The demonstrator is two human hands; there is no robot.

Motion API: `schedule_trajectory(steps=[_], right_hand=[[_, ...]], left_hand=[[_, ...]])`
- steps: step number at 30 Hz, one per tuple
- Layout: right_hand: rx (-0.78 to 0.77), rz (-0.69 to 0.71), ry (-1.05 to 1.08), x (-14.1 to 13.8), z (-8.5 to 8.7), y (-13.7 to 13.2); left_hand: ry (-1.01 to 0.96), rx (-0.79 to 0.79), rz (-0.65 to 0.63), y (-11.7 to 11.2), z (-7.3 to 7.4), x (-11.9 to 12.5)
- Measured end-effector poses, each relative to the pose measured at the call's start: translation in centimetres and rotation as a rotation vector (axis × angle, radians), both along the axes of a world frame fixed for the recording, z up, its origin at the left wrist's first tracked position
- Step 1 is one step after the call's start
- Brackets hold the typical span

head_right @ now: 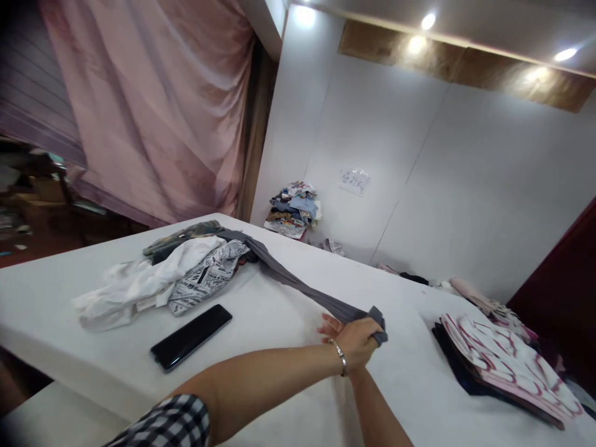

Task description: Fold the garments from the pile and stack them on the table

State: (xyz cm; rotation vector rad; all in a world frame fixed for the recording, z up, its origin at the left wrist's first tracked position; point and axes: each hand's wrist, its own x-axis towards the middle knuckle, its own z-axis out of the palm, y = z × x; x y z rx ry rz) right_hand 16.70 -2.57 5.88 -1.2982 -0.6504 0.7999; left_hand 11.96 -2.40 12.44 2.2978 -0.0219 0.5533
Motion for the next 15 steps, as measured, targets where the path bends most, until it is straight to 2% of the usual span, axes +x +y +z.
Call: schedule_trajectory(steps=[4, 6, 8, 9, 11, 12, 15], right_hand=[[0.15, 0.011, 0.182, 0.0, 1.9, 3.3], [0.257, -0.007, 0.273, 1.3, 3.6, 3.8], [0.309, -0.054, 0.293, 3.7, 5.3, 3.0], [0.308, -0.077, 0.287, 5.2, 6.0, 2.0], [0.27, -0.12, 0.276, 8.3, 7.1, -0.8], [0.254, -0.146, 0.268, 9.7, 7.3, -2.5], [0.261, -0.247, 0.229, 13.1, 6.9, -7.7]], left_hand=[[-0.092, 0.011, -0.211, -3.9, 1.1, -0.2], [-0.197, 0.046, -0.342, -4.1, 1.6, -1.1], [-0.29, 0.067, -0.377, -2.5, 2.0, -2.3], [-0.312, 0.07, -0.352, -1.1, 2.1, -2.9], [-0.272, 0.076, -0.201, 2.8, 2.0, -4.1], [-0.22, 0.093, -0.092, 5.1, 1.7, -4.7], [0.091, 0.239, 0.37, 11.9, -0.1, -5.8]])
